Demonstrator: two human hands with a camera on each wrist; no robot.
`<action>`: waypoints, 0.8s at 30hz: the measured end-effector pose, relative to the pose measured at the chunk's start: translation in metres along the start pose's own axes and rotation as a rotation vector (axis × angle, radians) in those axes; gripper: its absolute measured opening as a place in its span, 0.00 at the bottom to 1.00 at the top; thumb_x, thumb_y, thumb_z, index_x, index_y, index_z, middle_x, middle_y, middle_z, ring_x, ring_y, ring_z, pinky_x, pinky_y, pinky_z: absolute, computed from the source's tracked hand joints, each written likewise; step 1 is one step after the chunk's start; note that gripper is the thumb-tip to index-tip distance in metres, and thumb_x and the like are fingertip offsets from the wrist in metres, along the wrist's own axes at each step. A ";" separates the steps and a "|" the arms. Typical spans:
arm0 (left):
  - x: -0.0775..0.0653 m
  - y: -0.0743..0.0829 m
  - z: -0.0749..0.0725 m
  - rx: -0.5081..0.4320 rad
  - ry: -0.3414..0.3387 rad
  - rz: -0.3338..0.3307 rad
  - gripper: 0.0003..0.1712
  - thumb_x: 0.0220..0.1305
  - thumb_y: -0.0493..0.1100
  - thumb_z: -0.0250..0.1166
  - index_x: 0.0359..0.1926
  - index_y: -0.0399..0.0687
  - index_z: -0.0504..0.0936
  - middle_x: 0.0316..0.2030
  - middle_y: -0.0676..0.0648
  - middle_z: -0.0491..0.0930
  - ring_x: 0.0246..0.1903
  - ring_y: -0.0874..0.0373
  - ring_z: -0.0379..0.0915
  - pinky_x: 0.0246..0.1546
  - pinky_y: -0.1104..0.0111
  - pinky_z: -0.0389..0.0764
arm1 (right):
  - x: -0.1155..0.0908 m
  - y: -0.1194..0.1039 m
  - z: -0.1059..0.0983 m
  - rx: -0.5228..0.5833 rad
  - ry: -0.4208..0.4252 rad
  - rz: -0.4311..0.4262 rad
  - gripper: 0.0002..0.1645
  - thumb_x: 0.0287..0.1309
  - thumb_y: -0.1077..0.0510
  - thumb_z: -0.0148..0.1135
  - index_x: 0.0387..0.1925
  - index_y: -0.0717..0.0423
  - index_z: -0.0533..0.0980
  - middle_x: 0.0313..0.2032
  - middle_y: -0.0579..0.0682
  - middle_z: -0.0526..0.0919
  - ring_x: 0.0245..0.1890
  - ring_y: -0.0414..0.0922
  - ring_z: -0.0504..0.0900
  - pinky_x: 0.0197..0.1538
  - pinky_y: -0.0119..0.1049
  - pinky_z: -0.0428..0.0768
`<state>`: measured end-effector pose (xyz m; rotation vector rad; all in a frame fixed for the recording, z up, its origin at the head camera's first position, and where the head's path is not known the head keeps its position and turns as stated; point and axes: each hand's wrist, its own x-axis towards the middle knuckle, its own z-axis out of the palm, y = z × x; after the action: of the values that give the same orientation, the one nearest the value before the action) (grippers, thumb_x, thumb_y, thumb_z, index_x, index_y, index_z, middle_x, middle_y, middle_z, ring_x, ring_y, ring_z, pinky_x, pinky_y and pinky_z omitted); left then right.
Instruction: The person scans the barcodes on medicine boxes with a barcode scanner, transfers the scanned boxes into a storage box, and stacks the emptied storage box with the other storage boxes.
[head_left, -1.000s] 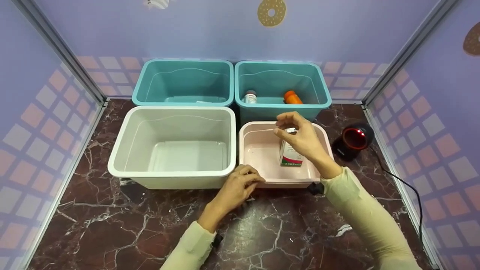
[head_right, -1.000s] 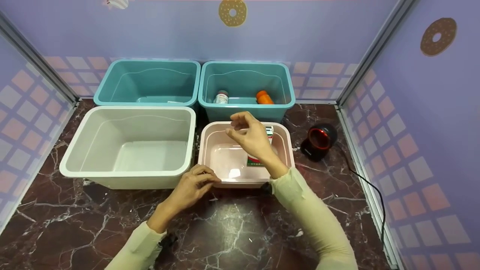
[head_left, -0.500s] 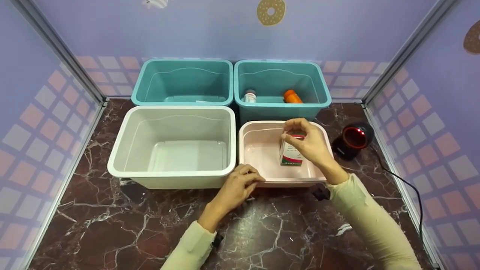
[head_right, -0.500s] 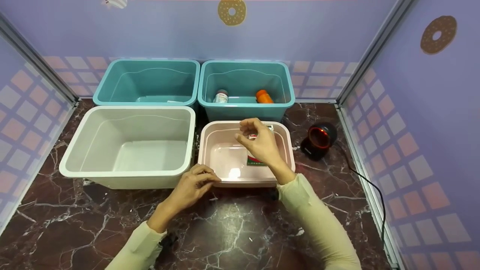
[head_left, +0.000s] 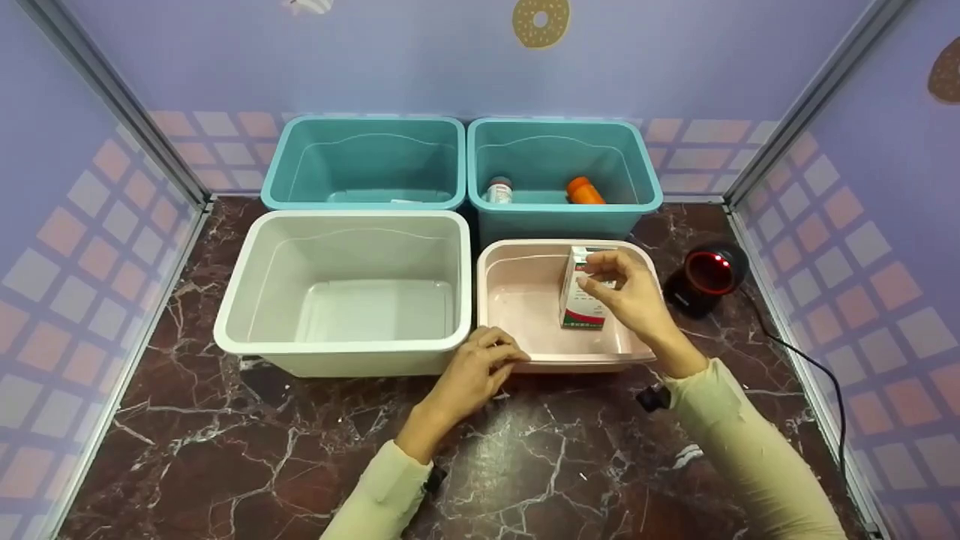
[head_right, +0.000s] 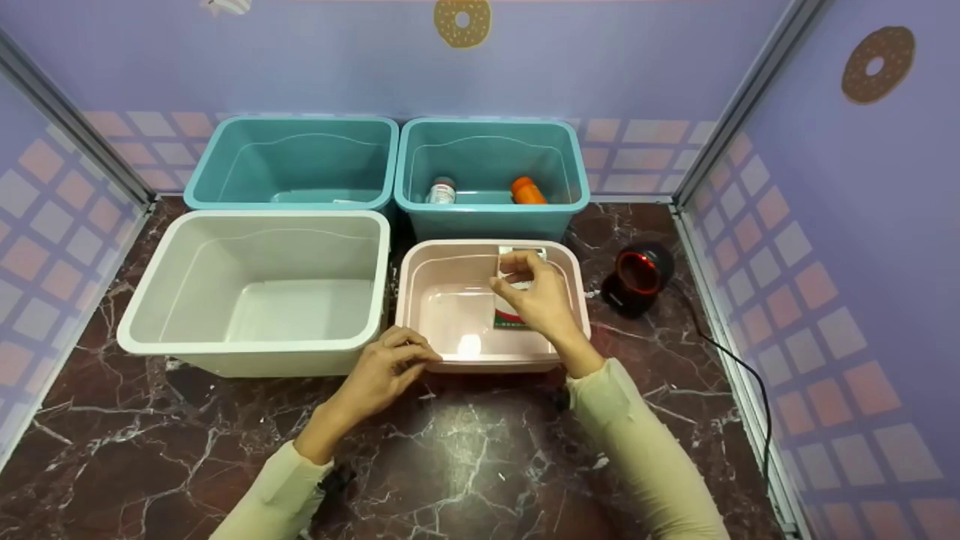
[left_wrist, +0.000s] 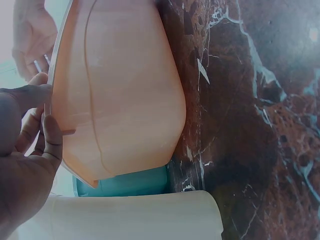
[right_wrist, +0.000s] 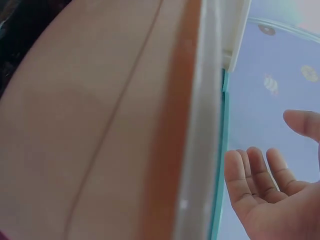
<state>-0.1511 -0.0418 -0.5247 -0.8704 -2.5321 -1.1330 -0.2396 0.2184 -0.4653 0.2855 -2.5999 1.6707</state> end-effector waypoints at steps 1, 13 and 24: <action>0.000 0.000 0.000 -0.001 0.003 0.003 0.09 0.62 0.34 0.68 0.40 0.50 0.89 0.40 0.52 0.81 0.47 0.54 0.74 0.53 0.66 0.78 | 0.000 0.002 -0.002 -0.009 0.002 0.016 0.23 0.58 0.61 0.69 0.53 0.67 0.76 0.48 0.64 0.83 0.43 0.38 0.80 0.44 0.27 0.76; 0.001 0.000 -0.001 -0.003 0.006 0.009 0.09 0.61 0.35 0.68 0.41 0.50 0.89 0.40 0.52 0.81 0.46 0.54 0.74 0.51 0.66 0.78 | -0.001 0.032 -0.016 -0.090 0.113 0.170 0.27 0.56 0.59 0.69 0.57 0.62 0.75 0.53 0.62 0.81 0.48 0.47 0.81 0.46 0.21 0.77; 0.000 0.000 0.000 -0.008 -0.004 -0.011 0.09 0.62 0.35 0.68 0.40 0.51 0.89 0.40 0.52 0.81 0.46 0.55 0.74 0.51 0.65 0.78 | 0.003 0.044 -0.019 -0.107 0.130 0.222 0.32 0.56 0.62 0.68 0.62 0.62 0.70 0.53 0.62 0.80 0.47 0.48 0.80 0.40 0.18 0.76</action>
<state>-0.1512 -0.0421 -0.5251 -0.8623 -2.5408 -1.1464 -0.2519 0.2525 -0.4967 -0.1161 -2.6926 1.5417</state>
